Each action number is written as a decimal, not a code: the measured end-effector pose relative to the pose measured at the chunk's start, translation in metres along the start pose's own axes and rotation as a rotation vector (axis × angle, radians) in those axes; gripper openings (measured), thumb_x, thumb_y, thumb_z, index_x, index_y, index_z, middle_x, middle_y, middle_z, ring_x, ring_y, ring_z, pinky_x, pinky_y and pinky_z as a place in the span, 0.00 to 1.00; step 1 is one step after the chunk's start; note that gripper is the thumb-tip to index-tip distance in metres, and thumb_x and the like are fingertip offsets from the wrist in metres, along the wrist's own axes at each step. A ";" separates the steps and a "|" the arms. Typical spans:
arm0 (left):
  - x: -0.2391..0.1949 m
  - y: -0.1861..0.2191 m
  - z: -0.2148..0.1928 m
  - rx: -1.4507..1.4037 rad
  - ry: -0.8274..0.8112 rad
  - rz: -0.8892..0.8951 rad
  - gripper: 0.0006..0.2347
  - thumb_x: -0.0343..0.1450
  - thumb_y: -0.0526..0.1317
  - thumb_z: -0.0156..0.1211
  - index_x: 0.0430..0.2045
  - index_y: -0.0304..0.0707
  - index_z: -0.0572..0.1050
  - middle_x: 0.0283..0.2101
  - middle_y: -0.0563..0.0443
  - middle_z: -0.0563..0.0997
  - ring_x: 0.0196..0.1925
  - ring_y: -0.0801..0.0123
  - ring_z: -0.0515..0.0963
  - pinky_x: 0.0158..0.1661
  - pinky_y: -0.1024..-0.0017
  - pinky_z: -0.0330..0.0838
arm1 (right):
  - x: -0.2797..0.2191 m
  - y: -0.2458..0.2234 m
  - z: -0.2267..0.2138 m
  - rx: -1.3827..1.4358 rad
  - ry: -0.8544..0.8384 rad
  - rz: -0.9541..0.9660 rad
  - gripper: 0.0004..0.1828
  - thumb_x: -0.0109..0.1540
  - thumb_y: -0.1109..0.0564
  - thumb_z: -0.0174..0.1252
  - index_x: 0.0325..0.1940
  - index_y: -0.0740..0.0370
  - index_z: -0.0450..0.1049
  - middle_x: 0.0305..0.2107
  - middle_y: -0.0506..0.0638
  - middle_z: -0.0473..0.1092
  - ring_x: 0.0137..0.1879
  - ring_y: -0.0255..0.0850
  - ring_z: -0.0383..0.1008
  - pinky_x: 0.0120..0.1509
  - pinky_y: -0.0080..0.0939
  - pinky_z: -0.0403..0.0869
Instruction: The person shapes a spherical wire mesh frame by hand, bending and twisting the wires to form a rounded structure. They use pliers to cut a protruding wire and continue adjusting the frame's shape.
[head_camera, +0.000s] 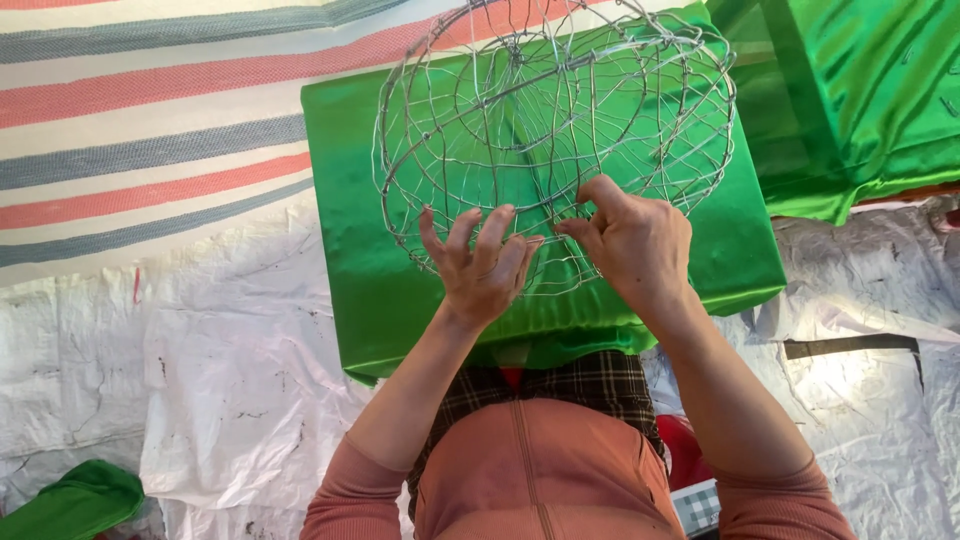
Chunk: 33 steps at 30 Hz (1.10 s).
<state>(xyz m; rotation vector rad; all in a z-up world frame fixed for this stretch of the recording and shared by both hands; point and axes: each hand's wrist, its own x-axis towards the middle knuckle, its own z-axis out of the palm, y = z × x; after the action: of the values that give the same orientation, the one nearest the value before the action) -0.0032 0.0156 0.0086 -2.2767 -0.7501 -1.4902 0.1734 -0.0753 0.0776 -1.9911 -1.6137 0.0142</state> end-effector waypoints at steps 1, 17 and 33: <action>0.000 0.000 0.000 0.000 0.001 0.001 0.14 0.76 0.51 0.56 0.20 0.50 0.69 0.52 0.59 0.75 0.57 0.57 0.67 0.61 0.25 0.53 | 0.000 -0.006 -0.005 0.000 0.001 0.000 0.20 0.60 0.38 0.69 0.47 0.44 0.71 0.17 0.40 0.70 0.25 0.50 0.73 0.31 0.53 0.72; 0.034 -0.009 -0.037 -0.146 -0.246 0.010 0.13 0.72 0.41 0.74 0.45 0.51 0.73 0.47 0.54 0.82 0.42 0.64 0.84 0.57 0.50 0.66 | 0.020 0.007 -0.072 -0.362 0.226 -0.355 0.32 0.47 0.46 0.87 0.52 0.48 0.84 0.58 0.54 0.69 0.58 0.50 0.67 0.53 0.48 0.74; 0.023 -0.009 -0.033 0.044 -0.232 -0.029 0.12 0.74 0.40 0.60 0.51 0.51 0.81 0.37 0.55 0.82 0.34 0.67 0.77 0.60 0.26 0.53 | -0.004 0.011 -0.025 0.029 0.373 -0.303 0.11 0.63 0.47 0.69 0.47 0.49 0.84 0.57 0.57 0.70 0.55 0.57 0.68 0.62 0.57 0.69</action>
<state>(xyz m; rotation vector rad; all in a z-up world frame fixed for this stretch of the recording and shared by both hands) -0.0255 0.0115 0.0429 -2.4413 -0.8740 -1.2205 0.1911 -0.0907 0.0920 -1.5926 -1.6312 -0.4217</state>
